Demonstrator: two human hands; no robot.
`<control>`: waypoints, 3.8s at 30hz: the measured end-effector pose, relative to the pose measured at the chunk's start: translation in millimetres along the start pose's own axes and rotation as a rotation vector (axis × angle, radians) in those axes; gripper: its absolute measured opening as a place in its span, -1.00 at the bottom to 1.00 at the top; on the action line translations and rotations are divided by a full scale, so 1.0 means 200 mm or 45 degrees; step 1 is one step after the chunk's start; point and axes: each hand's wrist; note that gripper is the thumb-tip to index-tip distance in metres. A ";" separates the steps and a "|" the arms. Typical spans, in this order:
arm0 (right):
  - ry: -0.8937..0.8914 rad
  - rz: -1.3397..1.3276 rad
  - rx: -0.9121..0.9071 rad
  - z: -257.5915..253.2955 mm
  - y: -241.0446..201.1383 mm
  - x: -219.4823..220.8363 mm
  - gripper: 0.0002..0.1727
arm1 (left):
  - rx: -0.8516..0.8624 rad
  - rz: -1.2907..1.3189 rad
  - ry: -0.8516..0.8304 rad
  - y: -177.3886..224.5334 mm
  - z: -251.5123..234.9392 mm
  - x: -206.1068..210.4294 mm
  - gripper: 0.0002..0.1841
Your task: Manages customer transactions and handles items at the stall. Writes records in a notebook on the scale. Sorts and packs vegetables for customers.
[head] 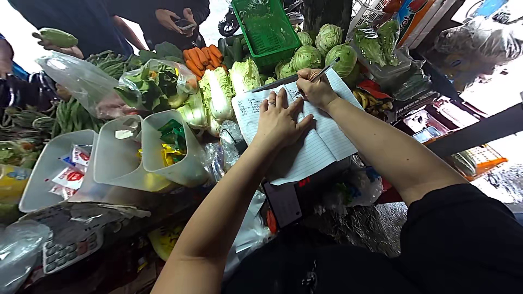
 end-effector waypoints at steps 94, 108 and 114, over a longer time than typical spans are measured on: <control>0.093 0.113 0.118 0.01 0.01 -0.05 -0.62 | 0.001 0.003 -0.021 0.00 -0.01 -0.01 -0.20; 0.145 0.162 0.115 0.00 0.02 -0.06 -0.62 | -0.002 -0.013 -0.015 0.00 -0.01 -0.01 -0.18; 0.151 0.189 0.112 0.01 0.02 -0.06 -0.60 | 0.000 -0.020 -0.008 0.00 -0.01 0.00 -0.18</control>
Point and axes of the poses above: each hand's wrist, its own z-axis away from the middle knuckle, its own x-axis out of the palm, y = z × x, and after that the axes turned 8 degrees about z, right-handed
